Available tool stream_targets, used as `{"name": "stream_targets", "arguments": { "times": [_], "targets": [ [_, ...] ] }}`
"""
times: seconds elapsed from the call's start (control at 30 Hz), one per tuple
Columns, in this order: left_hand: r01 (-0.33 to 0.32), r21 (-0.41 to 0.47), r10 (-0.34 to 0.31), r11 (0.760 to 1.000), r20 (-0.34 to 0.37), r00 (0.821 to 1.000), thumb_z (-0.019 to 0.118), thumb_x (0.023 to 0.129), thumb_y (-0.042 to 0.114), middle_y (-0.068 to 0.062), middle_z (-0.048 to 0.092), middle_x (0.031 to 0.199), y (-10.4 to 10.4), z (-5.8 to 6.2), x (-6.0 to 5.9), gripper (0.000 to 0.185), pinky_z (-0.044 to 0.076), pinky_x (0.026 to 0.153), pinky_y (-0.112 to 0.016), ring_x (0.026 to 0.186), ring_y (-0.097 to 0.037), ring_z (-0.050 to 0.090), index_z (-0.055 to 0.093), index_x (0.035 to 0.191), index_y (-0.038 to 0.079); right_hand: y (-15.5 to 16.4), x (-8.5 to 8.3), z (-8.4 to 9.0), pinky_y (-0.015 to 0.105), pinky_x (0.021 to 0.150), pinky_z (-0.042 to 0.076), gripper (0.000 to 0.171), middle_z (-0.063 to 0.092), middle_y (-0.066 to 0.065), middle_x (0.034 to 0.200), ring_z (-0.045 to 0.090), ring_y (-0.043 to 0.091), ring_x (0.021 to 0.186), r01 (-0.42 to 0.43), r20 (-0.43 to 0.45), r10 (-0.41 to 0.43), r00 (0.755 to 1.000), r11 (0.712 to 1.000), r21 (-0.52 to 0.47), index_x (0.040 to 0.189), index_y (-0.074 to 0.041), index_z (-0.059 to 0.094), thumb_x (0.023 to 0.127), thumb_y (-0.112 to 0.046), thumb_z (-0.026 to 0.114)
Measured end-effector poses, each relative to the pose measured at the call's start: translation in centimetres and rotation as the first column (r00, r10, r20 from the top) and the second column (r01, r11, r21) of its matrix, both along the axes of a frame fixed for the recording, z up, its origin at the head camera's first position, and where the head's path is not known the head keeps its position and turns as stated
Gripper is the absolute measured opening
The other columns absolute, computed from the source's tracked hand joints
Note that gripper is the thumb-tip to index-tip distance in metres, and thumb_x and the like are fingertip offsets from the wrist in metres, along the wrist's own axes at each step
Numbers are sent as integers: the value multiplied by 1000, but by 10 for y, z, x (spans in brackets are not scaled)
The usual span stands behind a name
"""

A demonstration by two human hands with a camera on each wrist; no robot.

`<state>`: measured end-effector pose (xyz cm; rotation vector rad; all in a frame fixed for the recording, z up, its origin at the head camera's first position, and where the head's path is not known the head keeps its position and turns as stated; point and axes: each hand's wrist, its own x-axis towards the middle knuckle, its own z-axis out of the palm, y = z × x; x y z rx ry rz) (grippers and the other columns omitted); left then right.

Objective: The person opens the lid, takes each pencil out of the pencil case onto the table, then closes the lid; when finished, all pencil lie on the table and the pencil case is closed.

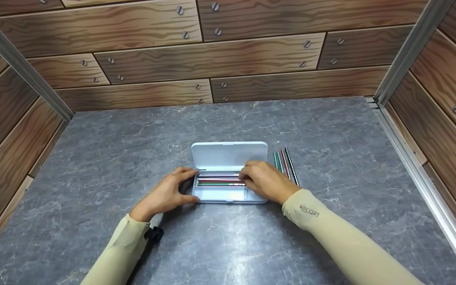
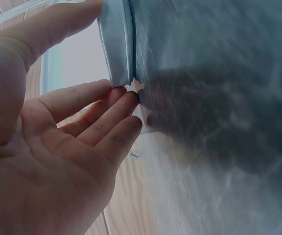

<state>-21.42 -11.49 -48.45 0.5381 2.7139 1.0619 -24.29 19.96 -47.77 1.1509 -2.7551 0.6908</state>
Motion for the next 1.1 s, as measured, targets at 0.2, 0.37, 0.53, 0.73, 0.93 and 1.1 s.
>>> {"name": "stream_targets", "arguments": {
  "times": [0.2,0.37,0.53,0.73,0.93,1.1],
  "targets": [
    [-1,-3,1,1000,-11,1000,88,79,28,-6,55,145,1,1,-1,83,41,119,-43,136,-26,52,51,150,5,2,0,3,32,78,59,16,72,-4,94,66,9,85,66,35,-65,997,997,-42,100,-17,80,88,-6,76],
    [7,-12,-7,1000,-16,1000,88,79,29,-6,55,145,2,1,-2,83,41,120,-42,136,-26,52,51,150,5,8,3,7,26,75,59,17,74,-5,93,66,6,83,105,105,-93,990,988,-115,101,-16,80,88,-5,77],
    [8,-11,-9,1000,-15,1000,88,80,29,-6,54,146,1,-1,-1,83,41,120,-43,137,-27,51,50,150,5,17,7,11,25,79,60,16,75,-4,95,67,5,86,143,200,-104,974,971,-190,102,-13,79,89,-5,77],
    [10,-10,-10,1000,-10,1000,87,81,30,-6,54,147,1,-1,-1,83,41,120,-43,137,-26,51,50,151,5,31,11,14,20,79,58,17,75,-4,93,67,4,85,232,257,-163,952,936,-264,101,-18,80,89,-7,76],
    [10,-17,-10,1000,-8,1000,87,81,30,-5,53,147,1,-1,-1,82,42,119,-43,138,-26,50,50,151,6,54,17,16,18,74,57,18,75,1,97,66,8,83,363,334,-270,903,895,-259,104,-19,79,90,-9,77],
    [3,-11,-3,1000,-5,1000,88,80,29,-5,53,147,1,-1,0,82,41,119,-43,138,-26,51,51,150,6,76,19,14,17,72,58,16,77,12,101,68,4,82,414,379,-285,880,852,-320,107,-11,78,91,-11,76]
  ]
}}
